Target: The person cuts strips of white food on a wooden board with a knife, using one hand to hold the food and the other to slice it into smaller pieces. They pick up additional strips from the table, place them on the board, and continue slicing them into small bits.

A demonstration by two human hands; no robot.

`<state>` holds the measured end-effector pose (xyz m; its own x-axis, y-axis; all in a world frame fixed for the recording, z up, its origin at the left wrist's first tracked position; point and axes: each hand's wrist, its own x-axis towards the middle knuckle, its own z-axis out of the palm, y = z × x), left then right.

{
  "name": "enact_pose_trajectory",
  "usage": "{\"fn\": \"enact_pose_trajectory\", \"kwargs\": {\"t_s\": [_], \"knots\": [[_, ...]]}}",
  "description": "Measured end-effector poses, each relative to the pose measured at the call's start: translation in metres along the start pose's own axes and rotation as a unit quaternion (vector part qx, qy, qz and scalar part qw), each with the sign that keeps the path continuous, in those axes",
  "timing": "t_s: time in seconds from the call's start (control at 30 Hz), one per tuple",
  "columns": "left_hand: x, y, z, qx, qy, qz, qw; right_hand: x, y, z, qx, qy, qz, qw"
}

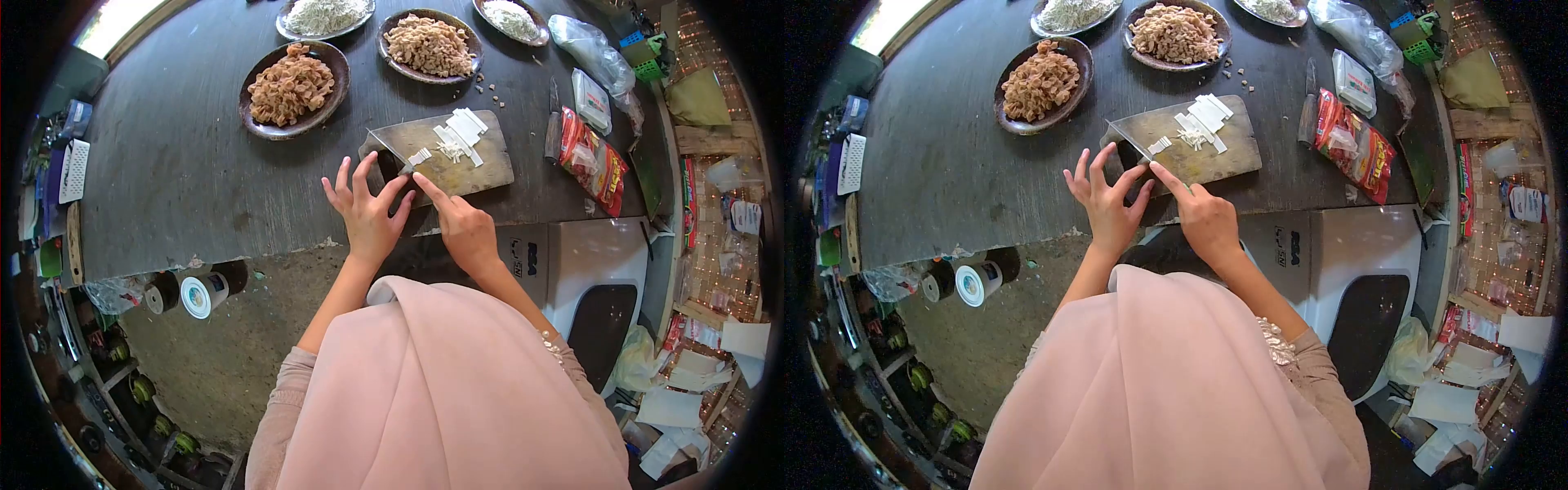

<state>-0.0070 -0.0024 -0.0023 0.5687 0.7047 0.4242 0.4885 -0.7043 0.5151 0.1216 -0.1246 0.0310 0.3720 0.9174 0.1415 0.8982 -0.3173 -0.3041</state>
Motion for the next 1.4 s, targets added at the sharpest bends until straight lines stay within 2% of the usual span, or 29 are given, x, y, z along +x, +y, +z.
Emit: {"fn": "enact_pose_trajectory", "kwargs": {"t_s": [0.33,0.53,0.6,0.9,1.4], "knots": [[0.000,0.001,0.000,-0.010,0.000,-0.011,1.000,0.000,-0.003,0.001,-0.009,-0.008,0.002,1.000],[0.001,-0.001,-0.001,-0.009,-0.002,-0.004,1.000,-0.003,-0.004,-0.005,0.040,0.025,-0.004,0.999],[0.000,0.001,-0.001,-0.013,-0.002,-0.008,1.000,-0.006,-0.002,-0.003,0.022,-0.002,0.011,1.000],[0.000,0.002,-0.003,-0.009,0.013,-0.012,1.000,-0.003,-0.003,-0.007,0.059,0.017,0.006,0.998],[0.001,0.002,-0.002,-0.013,0.016,-0.011,1.000,-0.007,-0.003,-0.007,0.030,-0.028,0.017,0.999]]}}
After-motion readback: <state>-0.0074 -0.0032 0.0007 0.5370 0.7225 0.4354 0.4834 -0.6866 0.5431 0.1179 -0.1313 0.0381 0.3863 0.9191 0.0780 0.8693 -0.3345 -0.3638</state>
